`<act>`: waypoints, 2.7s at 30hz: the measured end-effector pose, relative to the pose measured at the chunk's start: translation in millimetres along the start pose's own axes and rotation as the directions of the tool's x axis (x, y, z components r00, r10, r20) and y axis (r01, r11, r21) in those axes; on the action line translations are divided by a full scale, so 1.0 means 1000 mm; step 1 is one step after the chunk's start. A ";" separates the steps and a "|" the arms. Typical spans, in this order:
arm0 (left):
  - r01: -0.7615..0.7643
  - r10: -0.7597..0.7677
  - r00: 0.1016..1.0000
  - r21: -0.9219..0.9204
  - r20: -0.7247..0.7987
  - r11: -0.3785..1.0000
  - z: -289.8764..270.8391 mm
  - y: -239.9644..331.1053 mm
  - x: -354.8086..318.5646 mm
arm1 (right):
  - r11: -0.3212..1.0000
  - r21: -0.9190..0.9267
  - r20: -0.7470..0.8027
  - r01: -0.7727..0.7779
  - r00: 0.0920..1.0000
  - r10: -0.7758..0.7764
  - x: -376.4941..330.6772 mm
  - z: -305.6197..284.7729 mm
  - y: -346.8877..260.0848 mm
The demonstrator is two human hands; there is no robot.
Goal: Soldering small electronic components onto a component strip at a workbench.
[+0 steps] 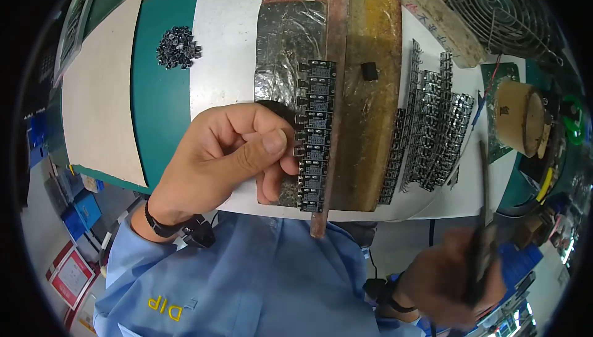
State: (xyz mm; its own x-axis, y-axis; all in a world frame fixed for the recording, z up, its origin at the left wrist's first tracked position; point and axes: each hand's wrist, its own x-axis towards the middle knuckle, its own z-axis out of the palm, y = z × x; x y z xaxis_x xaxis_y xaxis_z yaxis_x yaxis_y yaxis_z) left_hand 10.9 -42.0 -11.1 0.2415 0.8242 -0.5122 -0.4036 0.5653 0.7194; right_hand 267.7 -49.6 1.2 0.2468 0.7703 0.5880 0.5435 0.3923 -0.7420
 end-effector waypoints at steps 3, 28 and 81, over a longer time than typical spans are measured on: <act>-0.035 0.035 0.999 0.007 0.022 0.999 -0.002 -0.005 0.000 | 0.962 0.241 0.097 -0.127 0.990 0.106 -0.014 0.004 -0.014; 0.067 -0.068 0.997 -0.008 -0.032 0.998 0.001 0.004 0.000 | 0.742 0.181 0.482 -0.645 0.716 0.505 -0.006 0.002 -0.044; 0.061 -0.061 0.998 -0.006 -0.010 0.998 -0.002 0.008 0.005 | 0.982 -0.006 -0.116 -0.189 0.976 0.187 0.034 0.002 0.028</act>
State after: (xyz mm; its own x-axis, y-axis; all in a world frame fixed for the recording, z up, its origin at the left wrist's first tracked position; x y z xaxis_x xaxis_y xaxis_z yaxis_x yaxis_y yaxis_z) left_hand 7.7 -33.6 -8.9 0.2572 0.7877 -0.5599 -0.3932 0.6145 0.6839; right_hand 289.7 -11.5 0.2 0.4350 0.7666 0.4723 0.4921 0.2369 -0.8377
